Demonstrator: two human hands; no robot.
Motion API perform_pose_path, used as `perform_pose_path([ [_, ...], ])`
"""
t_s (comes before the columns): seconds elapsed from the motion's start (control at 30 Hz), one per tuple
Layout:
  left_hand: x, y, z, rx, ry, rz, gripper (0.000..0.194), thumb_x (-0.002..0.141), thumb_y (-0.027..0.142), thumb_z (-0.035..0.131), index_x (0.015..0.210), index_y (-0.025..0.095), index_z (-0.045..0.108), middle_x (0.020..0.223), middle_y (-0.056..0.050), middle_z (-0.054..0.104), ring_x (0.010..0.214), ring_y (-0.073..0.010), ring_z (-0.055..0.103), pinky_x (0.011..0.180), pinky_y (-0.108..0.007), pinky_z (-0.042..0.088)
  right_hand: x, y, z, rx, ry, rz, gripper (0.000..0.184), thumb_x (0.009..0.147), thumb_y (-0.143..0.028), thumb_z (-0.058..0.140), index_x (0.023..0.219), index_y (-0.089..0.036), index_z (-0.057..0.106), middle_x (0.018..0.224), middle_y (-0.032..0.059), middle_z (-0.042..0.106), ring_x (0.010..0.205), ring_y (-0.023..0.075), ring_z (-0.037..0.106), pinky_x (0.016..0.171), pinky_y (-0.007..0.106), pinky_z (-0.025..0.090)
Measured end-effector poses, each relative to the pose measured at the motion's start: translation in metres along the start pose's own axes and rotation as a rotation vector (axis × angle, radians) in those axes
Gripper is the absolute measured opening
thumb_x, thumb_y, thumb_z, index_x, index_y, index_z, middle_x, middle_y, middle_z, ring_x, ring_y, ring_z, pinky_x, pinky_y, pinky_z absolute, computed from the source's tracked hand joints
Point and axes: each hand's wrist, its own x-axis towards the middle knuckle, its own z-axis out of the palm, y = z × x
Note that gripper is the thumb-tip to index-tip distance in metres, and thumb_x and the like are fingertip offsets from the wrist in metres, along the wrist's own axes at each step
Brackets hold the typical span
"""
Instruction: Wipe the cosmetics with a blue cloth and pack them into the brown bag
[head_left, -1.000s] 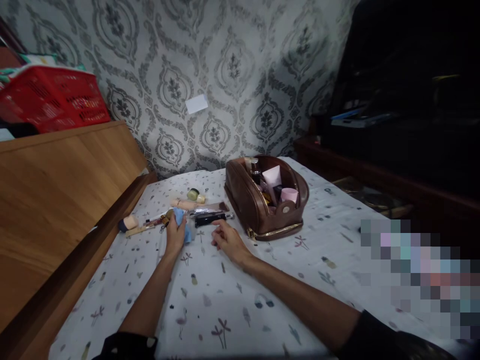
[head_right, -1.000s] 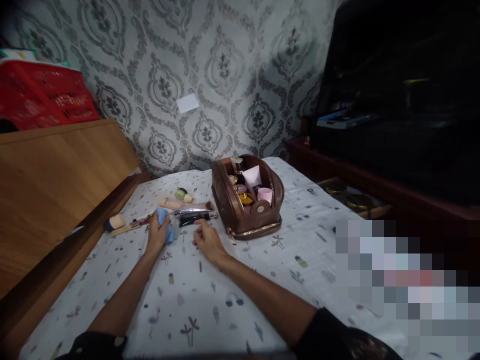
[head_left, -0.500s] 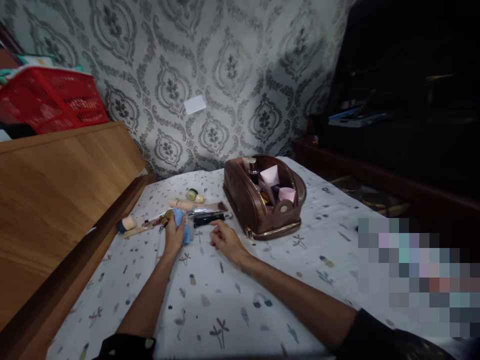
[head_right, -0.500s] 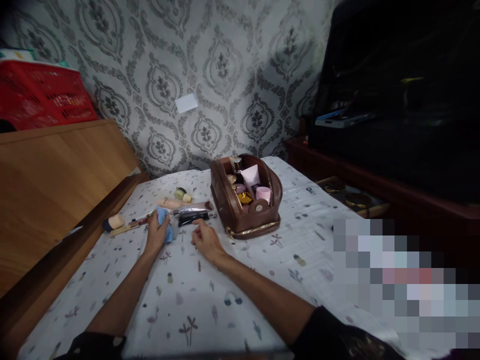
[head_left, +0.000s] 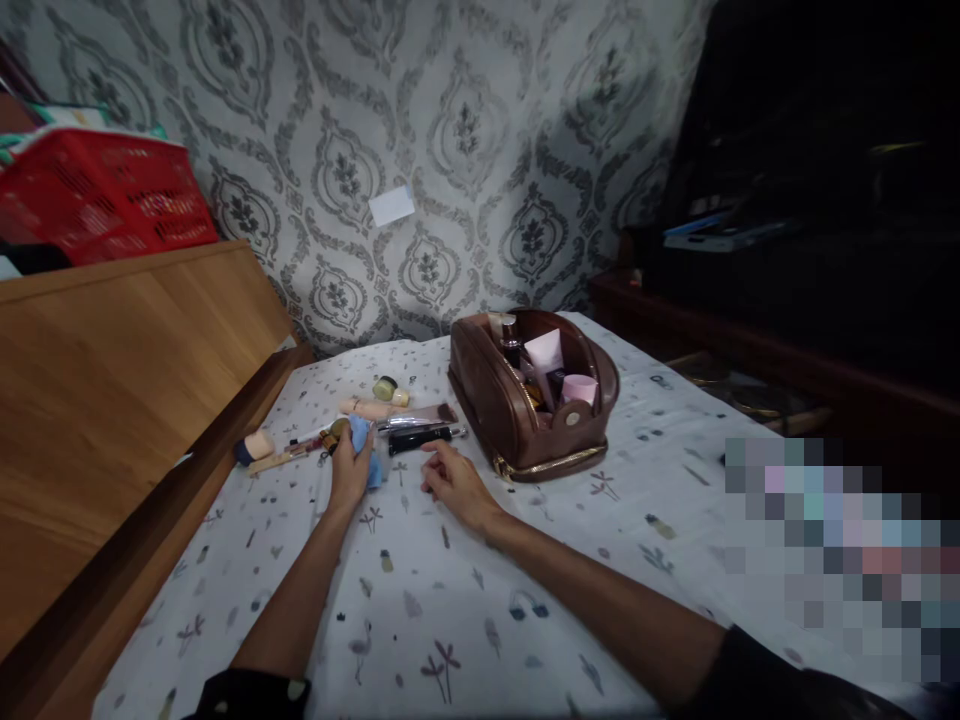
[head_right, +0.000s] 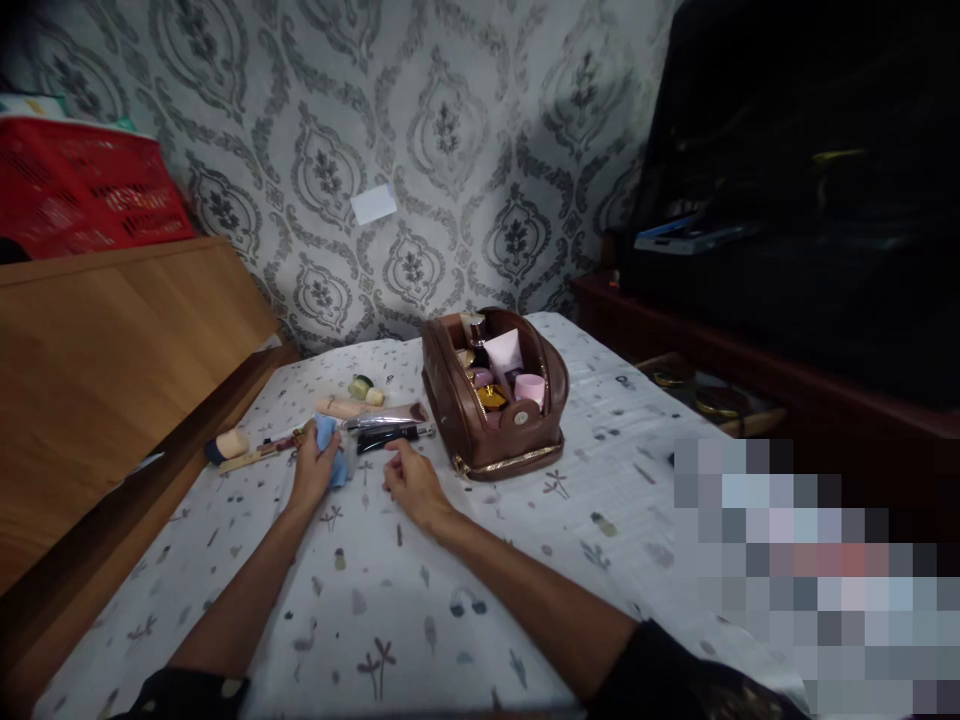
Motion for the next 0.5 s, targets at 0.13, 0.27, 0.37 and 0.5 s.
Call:
perform_pose_path([
  [0.13,-0.005,0.0,0.001,0.025,0.011,0.011,0.026,0.086,0.047,0.05,0.091,0.022,0.05,0.075,0.001,0.059,0.072,-0.019,0.061,0.075,-0.031,0.047,0.001,0.001,0.001,0.006,-0.002,0.0,0.025,0.085,-0.021,0.047,0.11,-0.019,0.049,0.077,-0.0023,0.054,0.062,0.0122,0.062,0.051,0.022,0.048],
  [0.27,0.013,0.005,0.002,0.092,0.045,0.036,0.025,0.086,0.046,0.049,0.09,0.022,0.051,0.073,0.001,0.057,0.074,-0.0203,0.059,0.075,-0.032,0.047,0.0,0.001,0.001,0.012,0.001,0.001,0.024,0.085,-0.021,0.047,0.109,-0.019,0.049,0.078,-0.0022,0.054,0.061,0.012,0.062,0.05,0.022,0.048],
  [0.37,0.054,0.013,0.005,0.171,0.052,0.06,0.02,0.084,0.04,0.049,0.09,0.021,0.053,0.077,-0.002,0.057,0.08,-0.0233,0.059,0.08,-0.034,0.046,-0.001,0.001,0.0,0.016,0.0,-0.003,0.024,0.085,-0.021,0.048,0.109,-0.02,0.049,0.079,-0.0017,0.055,0.062,0.0122,0.063,0.051,0.022,0.049],
  [0.5,0.11,0.018,0.019,0.268,0.001,0.061,0.019,0.082,0.03,0.053,0.097,0.02,0.059,0.092,-0.009,0.062,0.1,-0.0284,0.059,0.089,-0.036,0.043,0.0,0.001,0.0,0.021,0.002,0.0,0.024,0.084,-0.019,0.048,0.108,-0.02,0.05,0.078,-0.0019,0.055,0.061,0.0117,0.062,0.05,0.021,0.048],
])
